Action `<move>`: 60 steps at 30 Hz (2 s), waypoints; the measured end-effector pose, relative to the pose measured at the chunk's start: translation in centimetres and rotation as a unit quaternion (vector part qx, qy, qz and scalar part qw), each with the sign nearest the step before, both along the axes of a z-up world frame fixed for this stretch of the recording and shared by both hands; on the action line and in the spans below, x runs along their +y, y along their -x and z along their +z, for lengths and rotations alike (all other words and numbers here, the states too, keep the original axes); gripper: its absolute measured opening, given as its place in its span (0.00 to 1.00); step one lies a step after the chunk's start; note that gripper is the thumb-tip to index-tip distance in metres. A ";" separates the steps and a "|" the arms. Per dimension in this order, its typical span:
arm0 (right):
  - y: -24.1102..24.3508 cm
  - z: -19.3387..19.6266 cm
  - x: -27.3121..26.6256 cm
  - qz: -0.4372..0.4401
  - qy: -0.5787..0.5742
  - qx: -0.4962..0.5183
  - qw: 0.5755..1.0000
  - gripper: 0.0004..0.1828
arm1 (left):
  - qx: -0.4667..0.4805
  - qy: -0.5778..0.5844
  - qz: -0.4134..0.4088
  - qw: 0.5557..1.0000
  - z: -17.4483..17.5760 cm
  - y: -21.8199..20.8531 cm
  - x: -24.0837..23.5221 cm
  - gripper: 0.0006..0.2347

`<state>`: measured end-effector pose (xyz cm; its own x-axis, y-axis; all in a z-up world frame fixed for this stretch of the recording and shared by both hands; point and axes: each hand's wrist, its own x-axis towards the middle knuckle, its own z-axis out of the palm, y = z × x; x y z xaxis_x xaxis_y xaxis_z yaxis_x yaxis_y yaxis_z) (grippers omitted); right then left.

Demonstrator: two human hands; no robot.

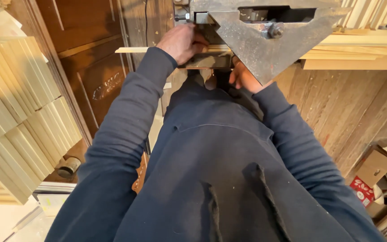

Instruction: Cutting wooden frame moldings using a manual miter trimmer.

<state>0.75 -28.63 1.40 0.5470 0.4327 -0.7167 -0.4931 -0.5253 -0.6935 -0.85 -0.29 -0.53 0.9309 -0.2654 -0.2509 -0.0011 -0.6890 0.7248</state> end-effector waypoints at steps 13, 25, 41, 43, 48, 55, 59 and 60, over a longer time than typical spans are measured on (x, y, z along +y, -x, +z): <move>-2.3 -1.1 -0.7 0.037 -0.050 0.048 0.997 0.13 | 0.025 0.003 0.006 1.000 -0.1 -0.1 -0.2 0.08; -2.3 -4.6 -4.3 -0.104 -0.270 0.204 0.935 0.16 | 0.034 0.009 0.000 0.999 -0.1 -0.1 -0.1 0.09; -1.0 5.3 -8.5 0.055 0.099 -0.456 0.883 0.13 | 0.071 0.029 0.024 0.997 1.7 -0.7 -0.5 0.08; -2.5 5.3 -11.1 0.014 0.141 -0.454 0.880 0.11 | 0.104 0.035 0.042 0.993 2.2 -0.6 -0.5 0.09; -6.9 2.8 -16.1 0.170 0.262 -0.491 0.813 0.15 | 0.081 0.023 0.037 0.996 2.0 -0.7 -0.5 0.09; -7.8 0.1 -17.9 0.267 0.292 -0.519 0.758 0.11 | 0.082 0.000 0.037 0.996 2.5 -0.6 -0.6 0.09; -7.9 -0.6 -18.6 0.266 0.309 -0.526 0.747 0.09 | 0.042 0.011 0.027 0.999 0.8 -0.1 -0.2 0.10; -8.1 -0.5 -18.4 0.267 0.309 -0.541 0.735 0.10 | -0.024 0.022 0.011 0.999 0.0 0.0 0.0 0.10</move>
<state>8.90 -47.02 0.85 0.8121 0.5672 -0.1374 0.5624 -0.8234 -0.0753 -0.87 -0.31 -0.58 0.9473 -0.2545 -0.1948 -0.0217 -0.6574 0.7532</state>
